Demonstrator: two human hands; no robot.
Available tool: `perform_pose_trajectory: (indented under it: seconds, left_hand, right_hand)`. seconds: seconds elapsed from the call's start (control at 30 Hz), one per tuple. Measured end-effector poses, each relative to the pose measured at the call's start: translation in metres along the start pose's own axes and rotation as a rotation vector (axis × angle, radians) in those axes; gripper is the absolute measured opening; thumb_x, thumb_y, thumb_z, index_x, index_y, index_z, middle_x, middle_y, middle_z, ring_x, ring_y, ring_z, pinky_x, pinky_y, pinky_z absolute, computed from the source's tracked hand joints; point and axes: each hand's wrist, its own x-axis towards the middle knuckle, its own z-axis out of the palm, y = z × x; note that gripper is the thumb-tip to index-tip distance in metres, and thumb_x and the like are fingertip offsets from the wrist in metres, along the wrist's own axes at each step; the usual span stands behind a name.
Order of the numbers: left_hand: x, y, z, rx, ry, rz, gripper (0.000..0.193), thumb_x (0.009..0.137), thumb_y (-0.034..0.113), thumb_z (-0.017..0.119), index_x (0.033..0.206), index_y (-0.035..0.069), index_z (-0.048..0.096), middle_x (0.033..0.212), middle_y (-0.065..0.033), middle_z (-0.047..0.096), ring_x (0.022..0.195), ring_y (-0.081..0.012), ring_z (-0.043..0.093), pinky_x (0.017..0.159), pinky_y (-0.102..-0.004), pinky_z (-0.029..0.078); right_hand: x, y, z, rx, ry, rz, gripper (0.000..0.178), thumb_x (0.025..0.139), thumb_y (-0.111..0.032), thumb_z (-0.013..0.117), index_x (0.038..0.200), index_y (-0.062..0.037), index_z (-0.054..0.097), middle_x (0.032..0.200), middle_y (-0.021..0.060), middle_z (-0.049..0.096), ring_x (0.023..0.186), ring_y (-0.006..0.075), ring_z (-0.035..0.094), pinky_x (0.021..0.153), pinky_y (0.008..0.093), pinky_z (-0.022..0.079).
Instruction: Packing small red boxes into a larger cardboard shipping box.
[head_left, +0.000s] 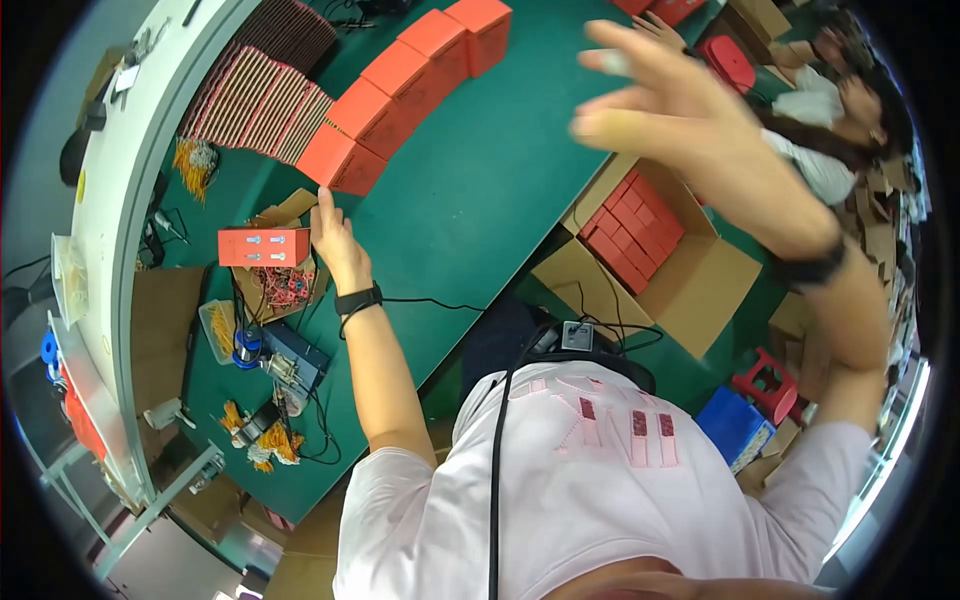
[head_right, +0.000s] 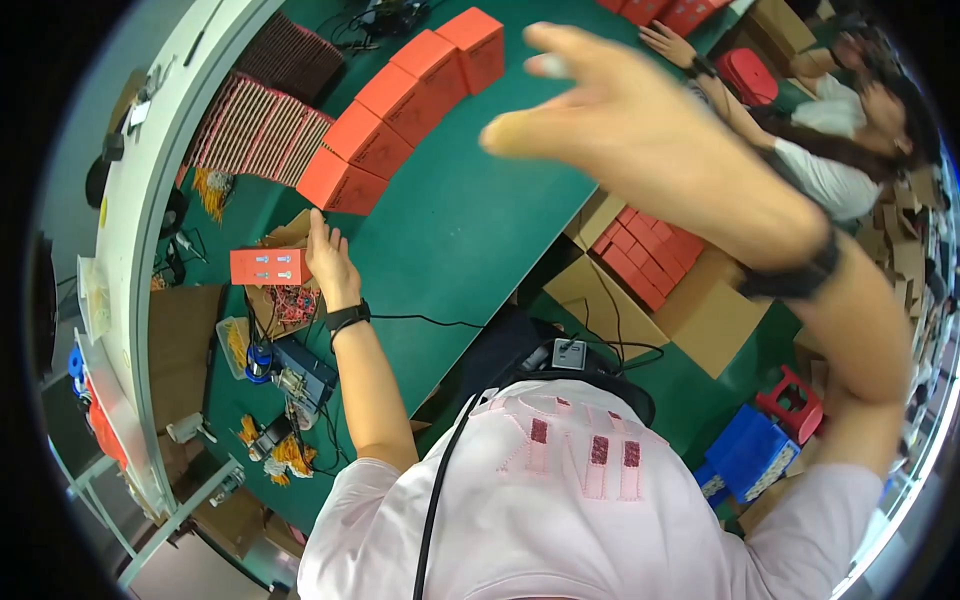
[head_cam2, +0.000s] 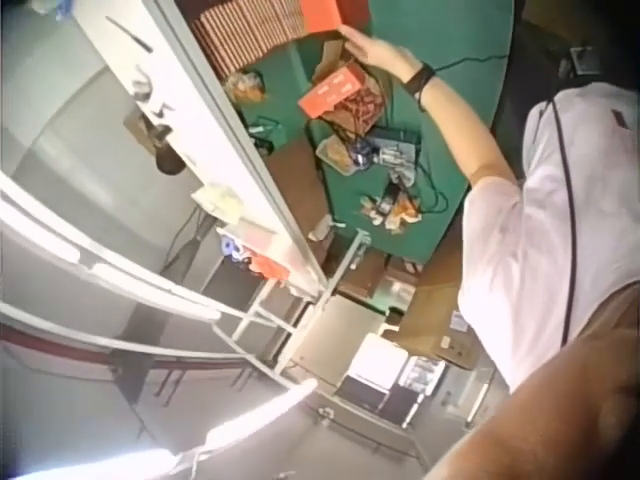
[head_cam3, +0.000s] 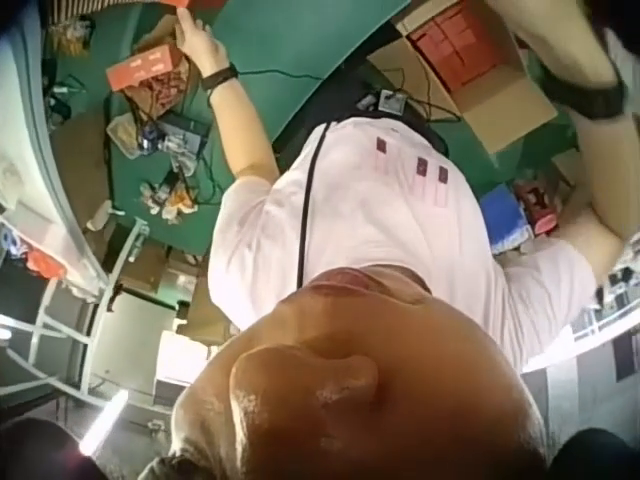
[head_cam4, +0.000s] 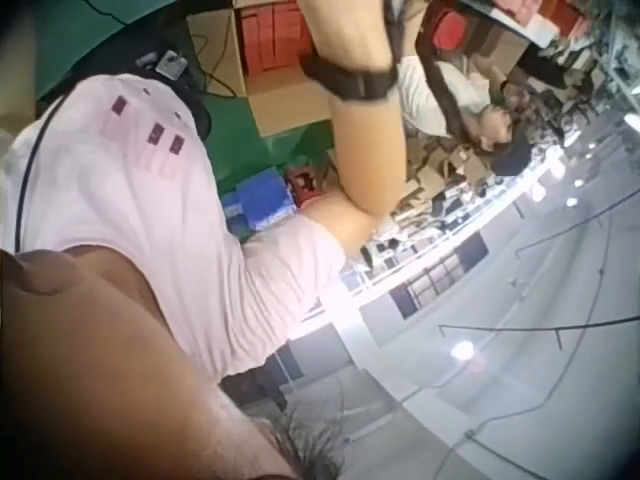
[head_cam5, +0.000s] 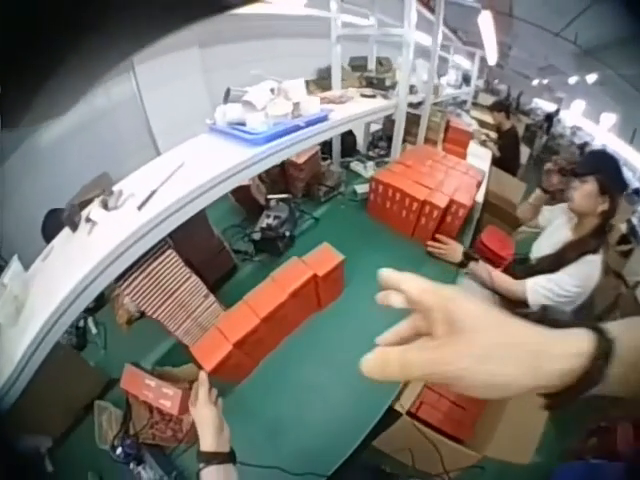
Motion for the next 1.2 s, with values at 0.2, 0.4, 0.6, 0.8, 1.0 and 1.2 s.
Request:
perform_pose_trajectory:
  seconds: [0.2, 0.4, 0.6, 0.8, 1.0, 1.2]
  left_hand:
    - [0.042, -0.003, 0.018, 0.036, -0.113, -0.046, 0.091, 0.091, 0.055, 0.058, 0.146, -0.009, 0.024, 0.154, -0.0259, 0.02, 0.141, -0.0418, 0.022, 0.116, -0.05, 0.017]
    - [0.06, -0.006, 0.018, 0.225, -0.114, 0.004, 0.075, 0.093, 0.054, 0.055, 0.137, -0.005, 0.045, 0.14, -0.0156, 0.047, 0.132, -0.0255, 0.04, 0.112, -0.0465, 0.026]
    - [0.063, 0.012, 0.009, 0.291, -0.152, -0.062, 0.07, 0.094, 0.051, 0.056, 0.135, -0.005, 0.047, 0.133, -0.015, 0.052, 0.124, -0.0242, 0.048, 0.106, -0.0412, 0.037]
    - [0.078, 0.008, -0.018, 0.3, -0.161, -0.053, 0.065, 0.095, 0.047, 0.056, 0.131, -0.007, 0.052, 0.127, -0.0158, 0.057, 0.119, -0.0241, 0.053, 0.104, -0.0402, 0.041]
    - [0.09, 0.022, -0.004, 0.324, -0.144, -0.037, 0.057, 0.093, 0.044, 0.062, 0.118, -0.007, 0.06, 0.114, -0.012, 0.063, 0.105, -0.0189, 0.058, 0.095, -0.0357, 0.046]
    - [0.013, 0.048, 0.005, 0.289, -0.185, -0.048, 0.034, 0.093, 0.031, 0.064, 0.107, 0.0, 0.062, 0.09, -0.0034, 0.065, 0.069, -0.0072, 0.054, 0.057, -0.0227, 0.04]
  right_hand:
    - [0.192, 0.092, 0.091, -0.215, 0.144, -0.124, 0.097, 0.08, -0.045, 0.072, 0.146, 0.0085, 0.025, 0.138, 0.0305, 0.043, 0.128, 0.0354, 0.048, 0.104, 0.04, 0.041]
    - [0.26, 0.122, 0.133, -0.131, 0.173, 0.05, 0.079, 0.085, -0.041, 0.066, 0.136, 0.0123, 0.038, 0.126, 0.0289, 0.055, 0.119, 0.0356, 0.055, 0.1, 0.0401, 0.045]
    - [0.262, 0.141, 0.137, -0.161, 0.365, -0.049, 0.06, 0.088, -0.045, 0.065, 0.122, 0.0043, 0.055, 0.091, 0.0094, 0.061, 0.08, 0.0191, 0.06, 0.072, 0.0337, 0.05]
    - [0.245, 0.143, 0.14, -0.124, 0.223, 0.151, 0.058, 0.086, -0.047, 0.067, 0.113, 0.0039, 0.061, 0.089, 0.0077, 0.063, 0.08, 0.0175, 0.06, 0.071, 0.0323, 0.05]
    - [0.266, 0.18, 0.158, 0.252, 0.143, 0.197, 0.068, 0.085, -0.056, 0.064, 0.116, 0.0042, 0.064, 0.114, 0.0152, 0.066, 0.106, 0.0226, 0.061, 0.088, 0.0347, 0.048]
    - [0.131, 0.163, 0.141, -0.015, 0.321, 0.086, 0.074, 0.089, -0.052, 0.057, 0.115, 0.0167, 0.055, 0.091, 0.0345, 0.063, 0.086, 0.0454, 0.064, 0.079, 0.0455, 0.052]
